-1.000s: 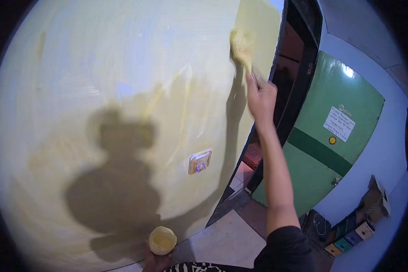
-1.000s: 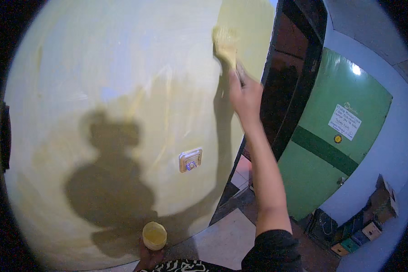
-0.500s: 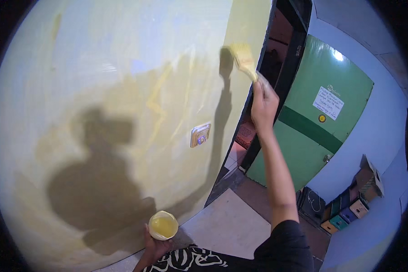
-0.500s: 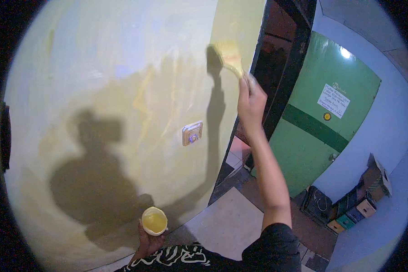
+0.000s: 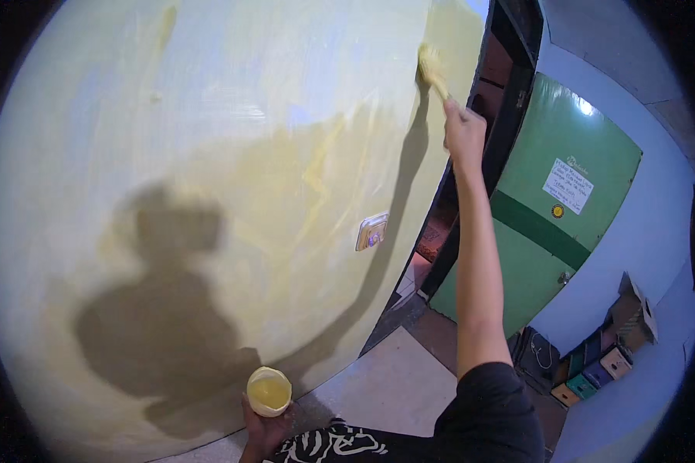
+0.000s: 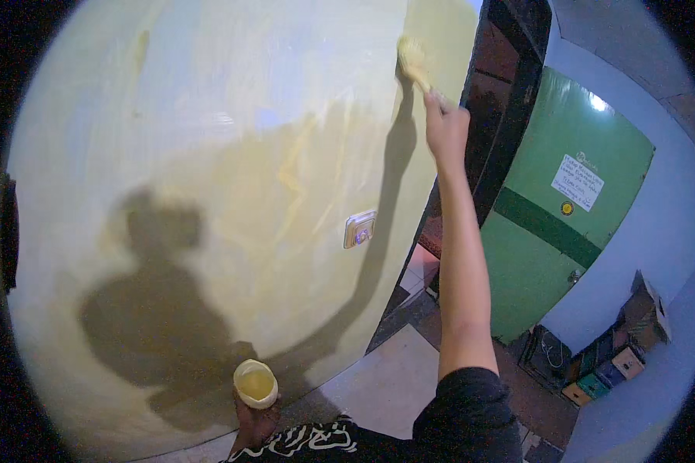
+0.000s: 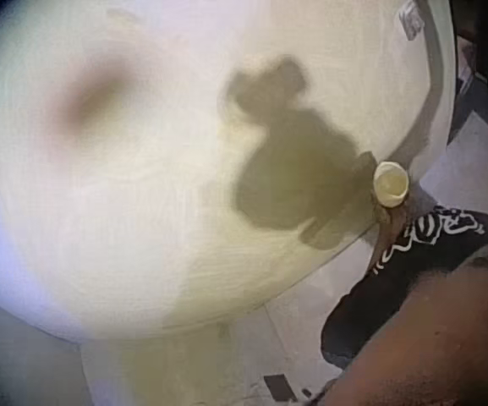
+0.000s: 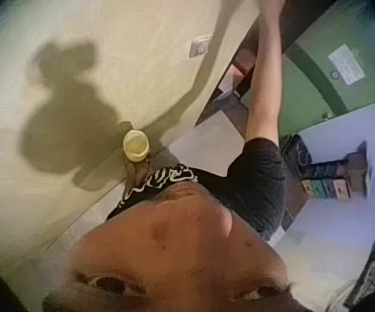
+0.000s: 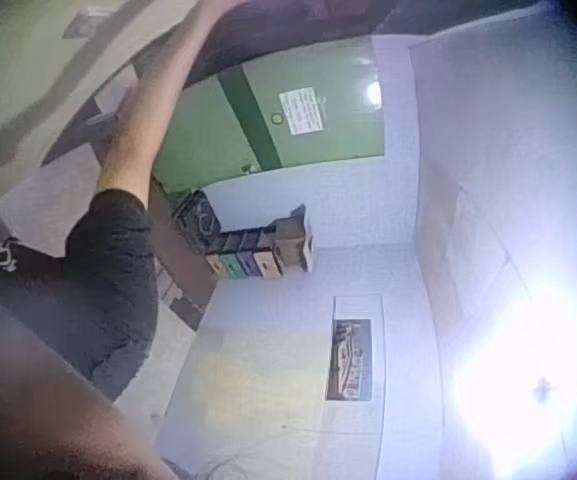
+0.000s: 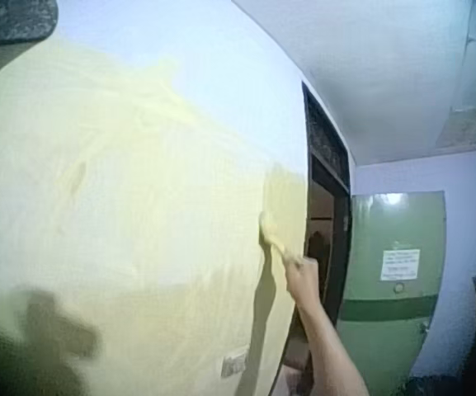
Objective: The person is painting a yellow wall using a paintbrush, dipping the brush into a container of yellow paint and applying it to the wall surface.
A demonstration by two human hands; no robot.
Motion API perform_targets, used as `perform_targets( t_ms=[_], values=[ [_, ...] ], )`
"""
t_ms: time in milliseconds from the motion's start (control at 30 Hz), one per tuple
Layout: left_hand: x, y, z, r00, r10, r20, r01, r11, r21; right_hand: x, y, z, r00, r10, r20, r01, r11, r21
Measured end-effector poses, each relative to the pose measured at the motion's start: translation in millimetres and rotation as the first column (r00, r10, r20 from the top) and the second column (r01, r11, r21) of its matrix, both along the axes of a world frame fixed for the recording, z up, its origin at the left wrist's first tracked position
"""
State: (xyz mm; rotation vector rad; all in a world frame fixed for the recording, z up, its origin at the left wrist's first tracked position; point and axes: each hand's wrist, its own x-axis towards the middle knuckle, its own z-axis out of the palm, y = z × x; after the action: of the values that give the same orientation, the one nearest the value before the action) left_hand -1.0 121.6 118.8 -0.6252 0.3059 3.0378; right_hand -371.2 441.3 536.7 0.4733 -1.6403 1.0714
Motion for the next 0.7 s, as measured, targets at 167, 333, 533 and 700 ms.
perform_targets(
  t_ms=[167,333,533,700],
  values=[
    [0.7,-5.0,3.2,0.986,-0.084,-0.142,0.088,0.996,0.019,47.1,-13.1,-91.5,0.968,-0.053,0.244,0.043,0.998,0.047],
    [-12.1,3.3,2.9,0.958,-0.244,-0.152,0.239,0.97,-0.048,47.4,8.0,-133.2,0.988,0.018,0.151,-0.031,0.995,0.09],
    [-6.5,0.8,3.6,0.931,-0.307,-0.198,0.289,0.95,-0.115,88.8,9.9,-81.8,0.982,-0.045,0.184,0.036,0.998,0.052],
    [4.7,1.2,10.6,0.94,-0.25,-0.233,0.231,0.967,-0.108,84.1,11.4,8.8,0.986,-0.15,-0.068,0.156,0.983,0.101]
  ],
)
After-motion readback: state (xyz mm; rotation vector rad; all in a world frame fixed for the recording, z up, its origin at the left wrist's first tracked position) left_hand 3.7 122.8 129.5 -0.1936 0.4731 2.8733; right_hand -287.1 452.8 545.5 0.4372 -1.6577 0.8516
